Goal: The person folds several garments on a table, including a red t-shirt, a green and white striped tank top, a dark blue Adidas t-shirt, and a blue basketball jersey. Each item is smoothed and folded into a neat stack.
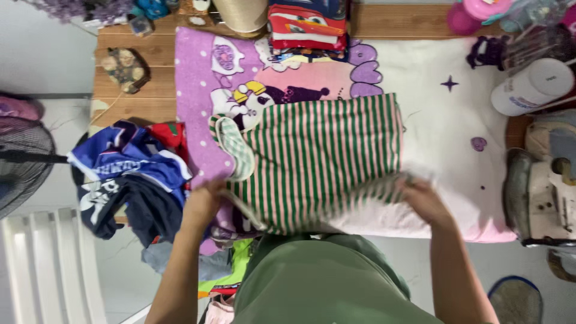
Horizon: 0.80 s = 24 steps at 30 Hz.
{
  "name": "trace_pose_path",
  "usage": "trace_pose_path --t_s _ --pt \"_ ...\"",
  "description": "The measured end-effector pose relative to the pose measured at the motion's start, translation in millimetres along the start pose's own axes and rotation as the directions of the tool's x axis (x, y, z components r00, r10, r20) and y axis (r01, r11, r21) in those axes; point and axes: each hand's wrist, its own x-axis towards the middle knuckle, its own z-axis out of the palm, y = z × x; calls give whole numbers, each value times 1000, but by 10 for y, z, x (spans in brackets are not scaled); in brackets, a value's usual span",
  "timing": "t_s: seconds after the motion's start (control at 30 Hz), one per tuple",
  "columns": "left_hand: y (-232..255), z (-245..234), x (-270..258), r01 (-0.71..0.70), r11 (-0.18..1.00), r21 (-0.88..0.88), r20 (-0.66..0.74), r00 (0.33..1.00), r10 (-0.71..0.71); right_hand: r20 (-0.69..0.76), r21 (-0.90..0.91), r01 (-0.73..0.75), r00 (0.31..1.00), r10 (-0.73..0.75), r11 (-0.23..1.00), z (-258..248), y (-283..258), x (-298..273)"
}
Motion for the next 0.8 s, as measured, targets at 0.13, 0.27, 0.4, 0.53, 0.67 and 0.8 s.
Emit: trace_pose_path --t_s 0.13,0.27,0.4,0.53,0.67,0.8 --pt "-15 -624 346 100 852 -514 -68 985 -157 -181 142 83 982 -57 986 -190 -624 -115" --pt "99 -1490 23 -157 855 -495 151 953 263 -388 23 -78 918 81 997 -462 -1283 -723" --pt "221 -2078 -421 223 773 -594 437 896 77 -509 318 265 858 -72 910 -536 -1522 -1218" --pt "256 -2358 -357 162 730 -664 268 963 30 -481 532 540 827 -292 653 -793 -1478 -1229" --pt "291 -2235 423 -35 905 -424 84 993 78 -350 697 509 856 -381 505 -959 -1433 -424" --pt "159 -1604 1404 103 881 -461 48 995 -91 -221 671 382 921 -321 635 -796 -1392 973"
